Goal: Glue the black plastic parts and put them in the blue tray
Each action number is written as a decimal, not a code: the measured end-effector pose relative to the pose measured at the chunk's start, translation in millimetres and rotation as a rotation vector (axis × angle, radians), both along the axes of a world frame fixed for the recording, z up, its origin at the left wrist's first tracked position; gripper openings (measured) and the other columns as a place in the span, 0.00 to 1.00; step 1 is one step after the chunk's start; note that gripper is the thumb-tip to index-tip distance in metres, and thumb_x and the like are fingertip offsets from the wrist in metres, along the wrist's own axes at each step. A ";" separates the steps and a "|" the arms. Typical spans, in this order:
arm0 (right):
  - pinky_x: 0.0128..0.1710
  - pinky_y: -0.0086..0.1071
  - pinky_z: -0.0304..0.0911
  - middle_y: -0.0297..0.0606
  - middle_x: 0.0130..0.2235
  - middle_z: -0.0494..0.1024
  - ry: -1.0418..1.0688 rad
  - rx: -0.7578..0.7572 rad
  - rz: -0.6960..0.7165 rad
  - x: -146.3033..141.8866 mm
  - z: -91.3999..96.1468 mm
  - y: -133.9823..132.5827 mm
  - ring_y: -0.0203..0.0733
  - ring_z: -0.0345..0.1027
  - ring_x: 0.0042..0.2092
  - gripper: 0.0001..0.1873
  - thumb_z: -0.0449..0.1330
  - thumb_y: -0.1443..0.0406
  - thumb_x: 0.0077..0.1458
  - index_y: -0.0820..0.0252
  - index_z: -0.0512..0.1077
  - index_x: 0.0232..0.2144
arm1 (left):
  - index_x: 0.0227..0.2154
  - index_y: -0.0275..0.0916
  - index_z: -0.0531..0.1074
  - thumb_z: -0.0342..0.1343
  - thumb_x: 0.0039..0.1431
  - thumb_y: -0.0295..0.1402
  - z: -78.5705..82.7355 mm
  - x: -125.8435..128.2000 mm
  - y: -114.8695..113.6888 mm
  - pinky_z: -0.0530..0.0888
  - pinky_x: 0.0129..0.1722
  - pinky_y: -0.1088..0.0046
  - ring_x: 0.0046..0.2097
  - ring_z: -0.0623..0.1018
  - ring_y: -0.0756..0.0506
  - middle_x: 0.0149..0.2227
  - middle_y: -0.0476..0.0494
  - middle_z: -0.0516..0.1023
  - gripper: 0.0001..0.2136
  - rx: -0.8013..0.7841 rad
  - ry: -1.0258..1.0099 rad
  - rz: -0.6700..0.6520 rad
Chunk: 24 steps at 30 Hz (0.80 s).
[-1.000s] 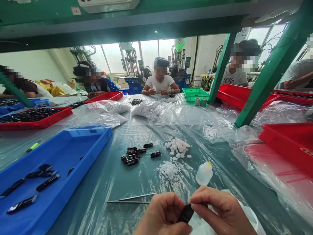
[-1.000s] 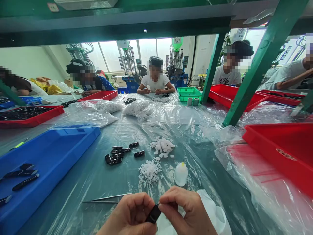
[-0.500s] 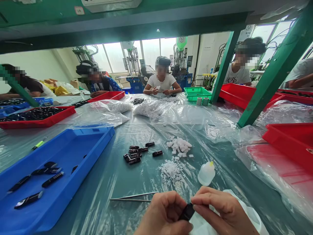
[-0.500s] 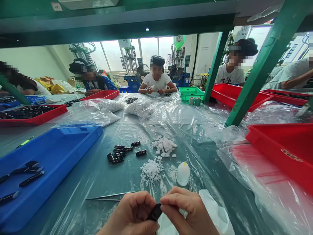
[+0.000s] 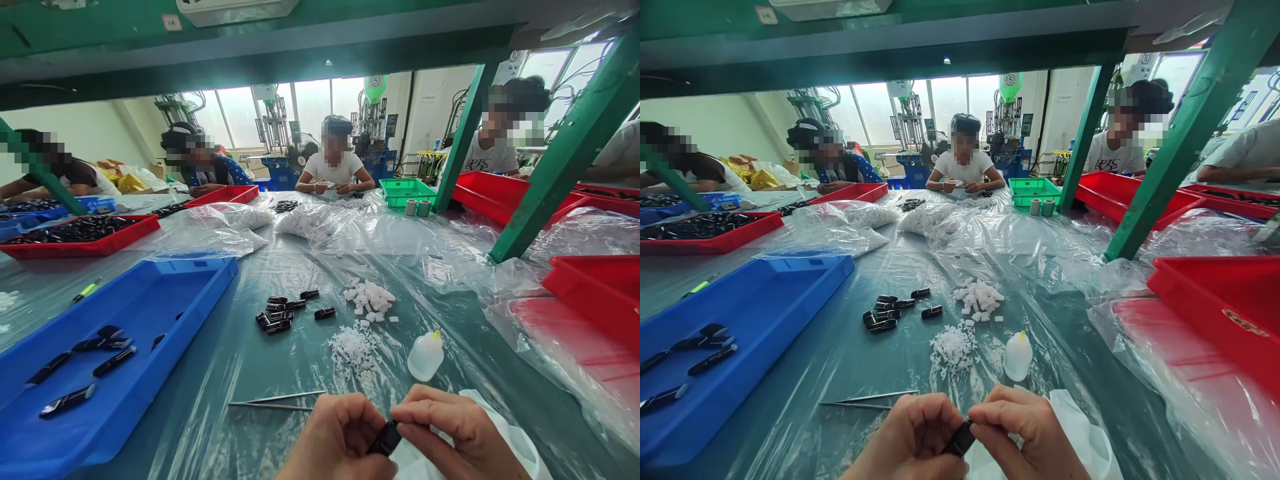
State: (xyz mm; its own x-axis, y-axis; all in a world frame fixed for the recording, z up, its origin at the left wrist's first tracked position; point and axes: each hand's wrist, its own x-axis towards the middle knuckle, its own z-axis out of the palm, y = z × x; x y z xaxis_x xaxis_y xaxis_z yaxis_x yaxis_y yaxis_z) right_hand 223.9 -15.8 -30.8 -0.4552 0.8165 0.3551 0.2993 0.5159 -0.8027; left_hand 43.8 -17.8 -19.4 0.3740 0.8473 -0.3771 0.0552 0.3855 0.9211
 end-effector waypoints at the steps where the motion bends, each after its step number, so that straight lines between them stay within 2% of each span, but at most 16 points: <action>1: 0.28 0.27 0.65 0.35 0.28 0.74 0.011 0.005 0.004 -0.1 -0.5 -0.3 0.36 0.69 0.29 0.09 0.54 0.67 0.58 0.57 0.76 0.35 | 0.18 0.37 0.64 0.56 0.33 0.20 0.7 0.3 -0.2 0.56 0.18 0.81 0.19 0.62 0.57 0.14 0.58 0.62 0.08 -0.009 -0.028 0.010; 3: 0.30 0.27 0.66 0.35 0.30 0.75 0.050 0.018 0.023 0.2 -2.1 -0.3 0.36 0.69 0.30 0.13 0.55 0.70 0.56 0.52 0.75 0.41 | 0.19 0.36 0.65 0.57 0.34 0.21 1.1 0.7 0.0 0.58 0.19 0.81 0.19 0.64 0.57 0.15 0.57 0.64 0.08 -0.024 -0.083 0.028; 5: 0.32 0.27 0.66 0.34 0.33 0.75 0.104 0.021 0.056 0.4 -5.1 0.5 0.36 0.69 0.32 0.20 0.56 0.71 0.56 0.45 0.71 0.47 | 0.21 0.36 0.65 0.58 0.35 0.23 0.9 0.8 0.5 0.61 0.20 0.81 0.19 0.66 0.56 0.16 0.56 0.66 0.08 -0.031 -0.117 0.049; 8: 0.31 0.28 0.66 0.34 0.36 0.73 0.187 0.002 0.106 -0.8 -12.1 2.4 0.35 0.67 0.32 0.23 0.55 0.69 0.57 0.38 0.66 0.52 | 0.22 0.36 0.64 0.59 0.36 0.23 0.3 0.2 1.2 0.64 0.20 0.79 0.18 0.68 0.55 0.16 0.55 0.68 0.08 -0.026 -0.128 0.062; 11: 0.30 0.29 0.66 0.36 0.36 0.71 0.256 -0.055 0.129 -4.7 -19.0 1.7 0.36 0.65 0.31 0.18 0.52 0.60 0.60 0.39 0.66 0.52 | 0.22 0.36 0.65 0.58 0.37 0.24 0.0 -0.9 0.8 0.66 0.20 0.78 0.18 0.69 0.54 0.16 0.54 0.68 0.08 -0.019 -0.098 0.066; 14: 0.33 0.33 0.67 0.38 0.38 0.70 0.312 -0.124 0.111 -9.5 -23.1 -1.7 0.37 0.64 0.33 0.19 0.50 0.53 0.59 0.38 0.66 0.52 | 0.21 0.36 0.65 0.58 0.36 0.23 -0.1 -1.9 -0.3 0.64 0.20 0.79 0.19 0.67 0.55 0.16 0.55 0.67 0.08 -0.006 -0.109 0.074; 18: 0.34 0.31 0.66 0.36 0.37 0.69 0.371 -0.179 0.097 -13.3 -25.3 -4.9 0.36 0.64 0.33 0.17 0.52 0.52 0.58 0.36 0.68 0.49 | 0.18 0.36 0.64 0.57 0.35 0.22 1.4 -1.7 0.9 0.58 0.19 0.82 0.19 0.64 0.57 0.16 0.56 0.64 0.07 0.013 -0.106 0.061; 20: 0.33 0.30 0.66 0.36 0.37 0.69 0.402 -0.226 0.068 -13.0 -25.8 -5.3 0.35 0.64 0.33 0.17 0.53 0.51 0.57 0.37 0.69 0.49 | 0.19 0.36 0.64 0.58 0.35 0.22 3.2 -1.3 3.3 0.60 0.18 0.82 0.18 0.65 0.57 0.15 0.56 0.66 0.07 -0.011 -0.105 0.050; 24: 0.31 0.27 0.66 0.37 0.44 0.71 0.447 -0.446 0.068 -8.7 -31.2 -5.5 0.35 0.68 0.33 0.22 0.59 0.53 0.53 0.37 0.66 0.52 | 0.21 0.36 0.65 0.59 0.35 0.24 4.4 -3.2 7.9 0.66 0.16 0.81 0.16 0.68 0.55 0.15 0.54 0.69 0.09 -0.047 -0.116 0.072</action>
